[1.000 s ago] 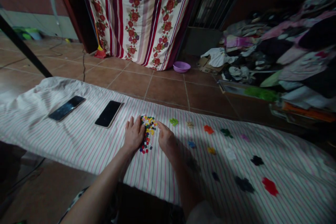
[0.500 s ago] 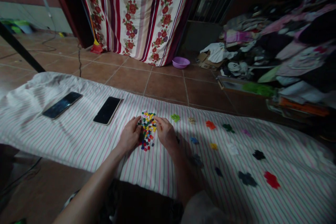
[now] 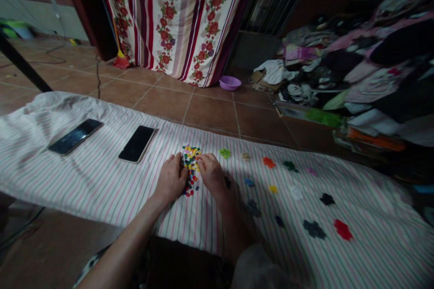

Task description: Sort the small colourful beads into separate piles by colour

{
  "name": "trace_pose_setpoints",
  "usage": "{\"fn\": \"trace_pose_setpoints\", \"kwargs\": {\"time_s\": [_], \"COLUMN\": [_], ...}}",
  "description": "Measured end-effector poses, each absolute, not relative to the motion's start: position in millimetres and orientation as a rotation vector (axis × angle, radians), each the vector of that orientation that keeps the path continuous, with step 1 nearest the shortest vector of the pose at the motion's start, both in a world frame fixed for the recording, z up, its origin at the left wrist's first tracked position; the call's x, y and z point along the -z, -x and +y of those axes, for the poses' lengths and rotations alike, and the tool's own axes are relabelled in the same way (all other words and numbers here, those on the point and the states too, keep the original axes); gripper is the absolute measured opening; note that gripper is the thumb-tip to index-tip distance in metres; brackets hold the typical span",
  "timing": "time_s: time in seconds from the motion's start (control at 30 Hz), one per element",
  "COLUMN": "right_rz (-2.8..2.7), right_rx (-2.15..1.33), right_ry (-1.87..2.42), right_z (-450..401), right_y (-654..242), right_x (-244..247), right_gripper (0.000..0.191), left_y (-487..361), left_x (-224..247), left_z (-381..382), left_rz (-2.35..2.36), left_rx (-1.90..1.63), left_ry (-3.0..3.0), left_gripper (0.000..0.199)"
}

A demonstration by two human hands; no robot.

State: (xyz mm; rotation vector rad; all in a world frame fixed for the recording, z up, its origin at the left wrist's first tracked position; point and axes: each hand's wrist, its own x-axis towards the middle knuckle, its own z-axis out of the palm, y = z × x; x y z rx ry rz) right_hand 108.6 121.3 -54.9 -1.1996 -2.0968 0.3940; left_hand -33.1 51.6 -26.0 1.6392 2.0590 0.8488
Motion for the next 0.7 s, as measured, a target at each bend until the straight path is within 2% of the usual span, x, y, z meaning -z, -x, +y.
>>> {"fn": "trace_pose_setpoints", "kwargs": {"time_s": [0.7], "right_rz": [-1.993], "right_rx": [-0.396], "right_ry": [1.242], "right_z": [117.4], "right_y": [-98.5], "right_x": [46.6], "right_gripper": [0.014], "left_y": [32.6], "left_x": [36.5], "left_z": [49.4], "left_rz": [2.001], "left_rx": [-0.924], "left_ry": [-1.693], "left_gripper": [0.054]}}
